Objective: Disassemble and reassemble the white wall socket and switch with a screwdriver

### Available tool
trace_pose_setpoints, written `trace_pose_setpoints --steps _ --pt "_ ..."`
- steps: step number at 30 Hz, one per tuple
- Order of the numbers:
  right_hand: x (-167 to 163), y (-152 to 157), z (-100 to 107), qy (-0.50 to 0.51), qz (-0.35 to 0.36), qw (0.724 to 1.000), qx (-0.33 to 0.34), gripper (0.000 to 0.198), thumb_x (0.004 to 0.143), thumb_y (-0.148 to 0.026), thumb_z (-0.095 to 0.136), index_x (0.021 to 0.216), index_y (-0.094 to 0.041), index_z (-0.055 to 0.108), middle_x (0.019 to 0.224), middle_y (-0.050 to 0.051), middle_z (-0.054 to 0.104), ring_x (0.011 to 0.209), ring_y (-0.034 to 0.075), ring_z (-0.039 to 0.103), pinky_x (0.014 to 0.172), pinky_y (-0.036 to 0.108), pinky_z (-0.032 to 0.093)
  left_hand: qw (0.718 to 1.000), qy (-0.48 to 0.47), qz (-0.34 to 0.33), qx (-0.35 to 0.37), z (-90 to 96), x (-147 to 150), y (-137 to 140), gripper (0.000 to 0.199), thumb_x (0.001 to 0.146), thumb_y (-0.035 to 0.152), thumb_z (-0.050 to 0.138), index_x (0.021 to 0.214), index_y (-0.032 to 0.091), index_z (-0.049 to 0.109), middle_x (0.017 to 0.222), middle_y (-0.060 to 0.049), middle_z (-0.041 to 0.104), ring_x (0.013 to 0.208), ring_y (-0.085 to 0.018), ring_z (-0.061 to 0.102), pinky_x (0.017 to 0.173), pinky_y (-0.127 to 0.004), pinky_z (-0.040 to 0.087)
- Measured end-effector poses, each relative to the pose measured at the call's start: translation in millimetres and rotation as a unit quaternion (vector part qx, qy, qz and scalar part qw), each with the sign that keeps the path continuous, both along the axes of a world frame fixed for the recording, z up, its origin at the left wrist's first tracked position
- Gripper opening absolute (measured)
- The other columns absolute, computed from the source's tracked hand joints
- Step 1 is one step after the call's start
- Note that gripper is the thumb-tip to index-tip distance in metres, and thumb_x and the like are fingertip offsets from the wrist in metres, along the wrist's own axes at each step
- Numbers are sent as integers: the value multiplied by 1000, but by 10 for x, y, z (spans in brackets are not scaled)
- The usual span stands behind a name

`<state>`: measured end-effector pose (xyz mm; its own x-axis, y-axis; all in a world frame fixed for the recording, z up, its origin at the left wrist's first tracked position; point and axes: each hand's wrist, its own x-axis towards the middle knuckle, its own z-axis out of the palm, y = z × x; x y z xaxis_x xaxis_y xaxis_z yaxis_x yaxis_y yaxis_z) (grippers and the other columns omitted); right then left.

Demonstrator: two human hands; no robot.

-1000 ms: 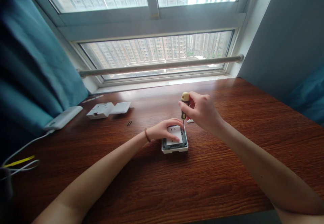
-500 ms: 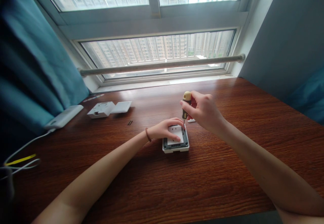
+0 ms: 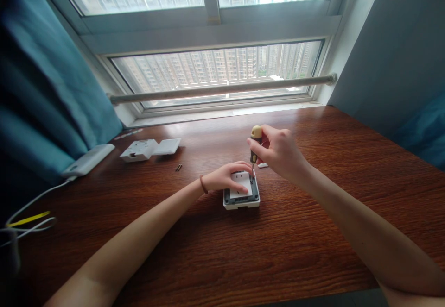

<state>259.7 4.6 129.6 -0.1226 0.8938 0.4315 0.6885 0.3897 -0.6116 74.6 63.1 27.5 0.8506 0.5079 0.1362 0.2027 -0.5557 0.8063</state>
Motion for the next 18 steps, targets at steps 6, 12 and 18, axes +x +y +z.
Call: trace_pose_setpoints --steps 6,12,18 --pt "48 -49 50 46 76 994 -70 17 76 -33 59 78 -17 55 63 2 63 52 15 61 44 23 43 1000 0 2 -1 7 -1 0 42 66 38 72 103 22 62 110 -3 56 104 -19 53 94 -27 37" --pt "36 -119 68 52 92 992 -64 26 73 -33 64 93 -19 57 62 -2 59 44 10 54 39 21 39 1000 9 7 3 29 3 -11 43 65 39 72 102 22 62 108 -3 56 103 -19 53 94 -25 37" --pt "9 -143 56 -101 -18 987 122 21 71 -36 68 81 -20 59 57 -3 56 48 11 52 49 24 39 1000 -1 0 7 6 11 -1 43 66 40 72 103 22 61 108 -3 56 103 -19 53 94 -27 37"
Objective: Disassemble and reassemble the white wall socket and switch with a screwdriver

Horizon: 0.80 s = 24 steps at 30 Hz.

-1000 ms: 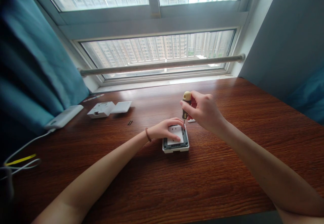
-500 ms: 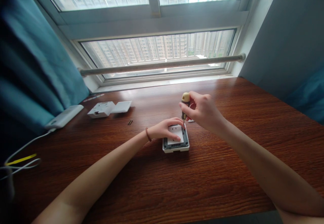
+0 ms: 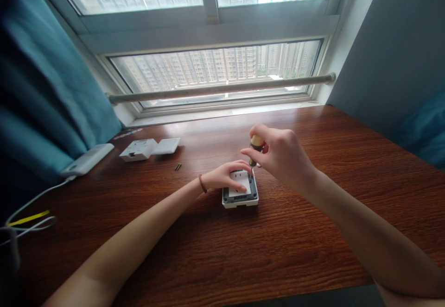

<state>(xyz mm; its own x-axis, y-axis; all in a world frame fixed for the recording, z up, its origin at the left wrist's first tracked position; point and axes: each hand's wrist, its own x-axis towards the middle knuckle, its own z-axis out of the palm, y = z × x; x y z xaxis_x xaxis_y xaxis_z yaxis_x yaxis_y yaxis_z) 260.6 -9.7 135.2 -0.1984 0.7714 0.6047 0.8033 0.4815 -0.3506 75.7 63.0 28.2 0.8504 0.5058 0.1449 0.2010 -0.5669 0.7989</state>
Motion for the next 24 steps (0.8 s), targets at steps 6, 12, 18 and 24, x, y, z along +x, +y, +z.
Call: trace_pose_setpoints --steps 6,12,18,24 --pt "-1 59 -43 9 -31 999 37 25 75 -42 62 68 -19 57 52 -2 54 45 11 49 46 25 37 1000 6 9 -12 7 1 -4 43 65 38 73 104 22 62 111 -3 57 104 -19 53 95 -27 36" --pt "49 41 61 218 207 918 -259 34 78 -34 59 108 -19 57 85 4 66 45 8 55 41 22 45 1000 17 14 -17 40 0 -22 42 65 38 73 102 22 62 107 -2 56 102 -19 53 94 -27 37" --pt "242 33 196 172 254 897 -319 47 82 -27 54 127 -18 45 96 8 65 72 16 65 66 31 55 1000 10 12 -19 42 -1 -23 42 65 36 73 103 22 62 109 -3 57 104 -19 53 94 -28 37" --pt "160 110 77 -11 -29 998 -45 22 77 -40 58 72 -18 59 54 1 56 49 14 51 51 29 39 1000 2 0 -12 14 0 2 44 65 37 73 104 21 62 112 -5 57 105 -19 53 97 -28 36"
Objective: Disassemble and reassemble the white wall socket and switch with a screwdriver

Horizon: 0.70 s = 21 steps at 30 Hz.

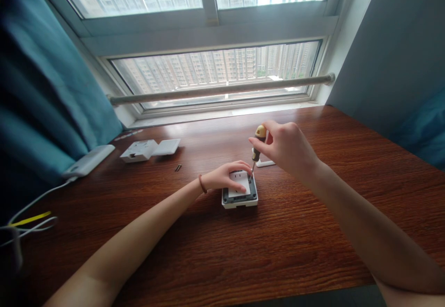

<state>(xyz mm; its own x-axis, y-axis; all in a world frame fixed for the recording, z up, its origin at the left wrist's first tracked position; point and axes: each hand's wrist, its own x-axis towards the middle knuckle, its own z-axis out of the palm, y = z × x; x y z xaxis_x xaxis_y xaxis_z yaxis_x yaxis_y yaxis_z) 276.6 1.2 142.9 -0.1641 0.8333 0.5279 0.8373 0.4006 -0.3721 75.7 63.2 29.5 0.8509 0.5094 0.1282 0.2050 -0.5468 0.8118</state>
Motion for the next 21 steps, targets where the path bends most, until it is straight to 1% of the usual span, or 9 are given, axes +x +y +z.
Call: trace_pose_setpoints --steps 1,3,6,10,12,14,16,19,21 --pt "-26 15 -23 -25 -24 999 37 23 76 -39 58 66 -19 56 51 0 53 48 14 49 51 29 37 1000 1 0 1 -5 0 3 44 65 38 73 104 21 62 112 -5 57 105 -19 53 96 -27 36" --pt "-64 35 -54 -37 -21 997 72 20 75 -35 58 63 -19 53 52 -1 51 48 13 48 51 28 36 1000 0 0 3 -10 -1 5 45 65 38 73 105 21 62 112 -4 57 105 -19 53 96 -27 36" --pt "-88 36 -69 2 29 998 51 8 73 -27 58 72 -19 56 54 -3 53 48 11 49 51 24 38 1000 0 -2 5 -10 -1 5 44 65 38 72 105 21 62 112 -5 56 105 -19 53 96 -27 36" --pt "-93 24 -76 56 54 997 -1 24 76 -26 56 100 -20 58 54 -4 57 46 11 54 54 23 43 1000 -2 -1 3 -8 1 2 44 65 38 72 104 21 62 112 -5 57 106 -19 53 96 -28 35" --pt "-75 30 -74 75 61 995 -29 24 78 -30 56 99 -19 58 55 -3 60 45 12 56 53 25 46 1000 -8 -3 4 -8 1 1 44 65 37 73 104 21 62 112 -5 57 106 -19 53 97 -28 35" --pt "-30 44 -58 96 80 990 -71 24 79 -32 56 99 -18 58 64 1 64 47 13 59 52 26 48 1000 -8 -3 3 -6 0 0 43 65 37 73 104 21 62 111 -5 57 105 -19 53 97 -29 35" --pt "43 58 -23 121 115 976 -136 31 80 -31 55 108 -16 55 75 5 67 54 15 63 52 27 51 1000 -1 1 0 -1 0 -1 44 65 36 73 105 22 62 111 -5 57 105 -20 53 97 -29 35" --pt "163 67 46 166 179 939 -241 40 82 -28 52 119 -15 48 88 9 67 66 17 67 58 29 55 1000 6 4 -3 7 0 -5 44 64 37 73 104 22 63 111 -5 57 105 -20 53 95 -28 36" --pt "207 59 85 186 198 925 -264 38 82 -29 53 117 -14 50 89 9 67 66 17 66 59 29 56 1000 5 4 -4 11 0 -7 44 64 37 73 104 22 63 111 -5 57 105 -20 53 95 -28 36"
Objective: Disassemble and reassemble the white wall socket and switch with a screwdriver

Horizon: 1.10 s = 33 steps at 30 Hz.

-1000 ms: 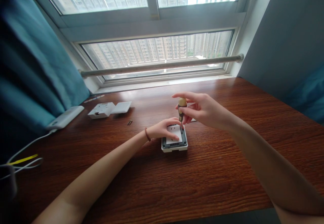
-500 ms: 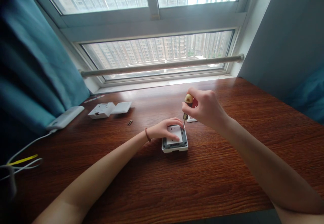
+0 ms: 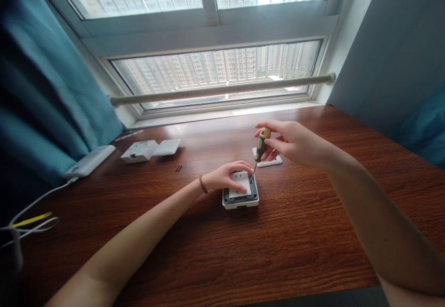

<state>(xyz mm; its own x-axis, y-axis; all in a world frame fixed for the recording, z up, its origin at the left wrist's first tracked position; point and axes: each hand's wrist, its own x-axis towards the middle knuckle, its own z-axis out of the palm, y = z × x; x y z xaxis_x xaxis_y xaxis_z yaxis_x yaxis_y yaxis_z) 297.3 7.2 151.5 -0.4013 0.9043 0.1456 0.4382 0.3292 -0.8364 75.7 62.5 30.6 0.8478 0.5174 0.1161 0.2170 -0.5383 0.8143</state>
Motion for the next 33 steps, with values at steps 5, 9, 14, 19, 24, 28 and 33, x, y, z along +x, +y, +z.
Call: trace_pose_setpoints --steps 5,9,14,19,24,28,33 --pt "-94 -38 -5 -58 -96 990 88 25 73 -40 63 81 -16 60 60 1 61 46 12 55 42 24 44 1000 -8 -6 4 -6 -1 0 44 65 37 73 105 21 62 111 -5 57 106 -20 53 96 -28 36" --pt "-199 -25 -88 -124 -207 942 233 22 70 -38 67 75 -20 57 57 -2 58 49 12 53 49 25 40 1000 -5 -2 2 -12 -1 3 44 65 37 73 105 21 62 111 -5 57 105 -20 53 96 -28 36" --pt "-200 -14 -116 -196 -192 919 283 31 78 -48 55 61 -22 55 48 -2 50 44 13 45 48 27 32 1000 -4 -2 1 -14 1 7 44 65 37 73 104 22 62 111 -5 57 105 -20 53 96 -29 35" --pt "-144 -46 -39 -262 -145 917 263 37 82 -53 47 82 -19 62 53 2 59 48 16 51 50 28 34 1000 -4 0 1 -15 -1 6 45 64 39 73 104 22 63 112 -4 58 106 -19 53 96 -28 35" --pt "-6 -46 42 -202 -21 962 181 47 89 -46 37 125 -16 48 95 9 68 88 24 62 75 34 45 1000 -11 -4 0 -5 1 2 45 64 40 73 104 21 63 111 -5 58 105 -20 53 95 -28 35" --pt "43 -31 53 -160 37 978 132 49 88 -36 43 134 -18 37 104 9 66 93 22 61 79 34 46 1000 -6 -4 1 -4 0 4 45 64 41 72 104 22 63 111 -5 58 105 -20 53 95 -28 36" --pt "-38 -29 7 -125 10 986 109 39 85 -36 50 119 -17 49 76 3 68 64 16 64 59 27 48 1000 -7 -8 6 -17 -5 5 45 65 40 72 105 22 62 112 -5 57 106 -19 53 95 -27 36"
